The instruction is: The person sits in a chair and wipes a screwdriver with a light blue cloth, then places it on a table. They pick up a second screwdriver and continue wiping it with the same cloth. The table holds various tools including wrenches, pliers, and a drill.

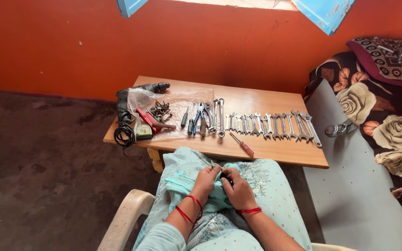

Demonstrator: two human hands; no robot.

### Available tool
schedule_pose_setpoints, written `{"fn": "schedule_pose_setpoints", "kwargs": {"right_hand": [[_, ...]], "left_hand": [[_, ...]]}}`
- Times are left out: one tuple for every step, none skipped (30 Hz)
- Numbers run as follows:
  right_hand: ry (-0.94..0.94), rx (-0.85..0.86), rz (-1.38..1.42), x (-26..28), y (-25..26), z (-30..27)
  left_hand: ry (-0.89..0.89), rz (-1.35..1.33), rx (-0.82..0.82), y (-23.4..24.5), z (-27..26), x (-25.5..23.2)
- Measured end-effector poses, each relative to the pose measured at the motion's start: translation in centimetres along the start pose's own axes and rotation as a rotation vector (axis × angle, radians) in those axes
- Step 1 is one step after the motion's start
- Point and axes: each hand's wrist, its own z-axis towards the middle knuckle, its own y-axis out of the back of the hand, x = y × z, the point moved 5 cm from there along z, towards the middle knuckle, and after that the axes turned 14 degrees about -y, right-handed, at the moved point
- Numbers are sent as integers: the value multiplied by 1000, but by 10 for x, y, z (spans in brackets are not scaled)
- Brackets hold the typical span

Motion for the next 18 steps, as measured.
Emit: {"fn": "schedule_pose_setpoints", "kwargs": {"right_hand": [[-7, 1, -4, 2, 0, -1], [-38, 20, -17, 2, 0, -2], [-71, 39, -32, 1, -1, -3], [-105, 58, -47, -1, -1, -4], [-96, 48, -31, -1, 1, -3], [-86, 37, -15, -3, 3, -3], [-78, 29, 3, -4, 3, -4], [-85, 34, 29, -7, 4, -3], [-89, 40, 57, -8, 4, 0], [-94, 46, 85, -9, 4, 1], [-109, 40, 76, -9, 3, 3], [-125, 34, 67, -10, 2, 3], [-141, 25, 57, -10, 3, 3], [-107, 19, 39, -8, 3, 3], [-73, 14, 20, -5, 3, 2], [-40, 9, 0, -3, 4, 0], [-60, 21, -14, -3, 3, 0], [-81, 34, -27, -3, 3, 0]], "left_hand": [[-12, -17, -41, 0, -1, -4], [-22, -49, -75, 1, -1, -9], [-28, -83, -108, 3, -1, -14], [-35, -117, -141, 5, -1, -18], [-16, -142, -123, 5, 0, -21], [2, -168, -106, 5, 0, -24], [22, -191, -91, 5, -1, -24], [35, -135, -50, 1, -3, -23], [46, -77, -10, -1, -5, -22], [57, -20, 30, -4, -7, -21], [33, -1, 36, -5, -7, -21], [10, 19, 42, -6, -10, -21], [-14, 37, 51, -8, -10, -20], [-35, 28, 17, -7, -9, -20], [-56, 16, -16, -5, -7, -20], [-77, 4, -49, -3, -5, -19], [-78, -9, -81, 0, -3, -18], [-79, -22, -113, 4, -2, -17]]}}
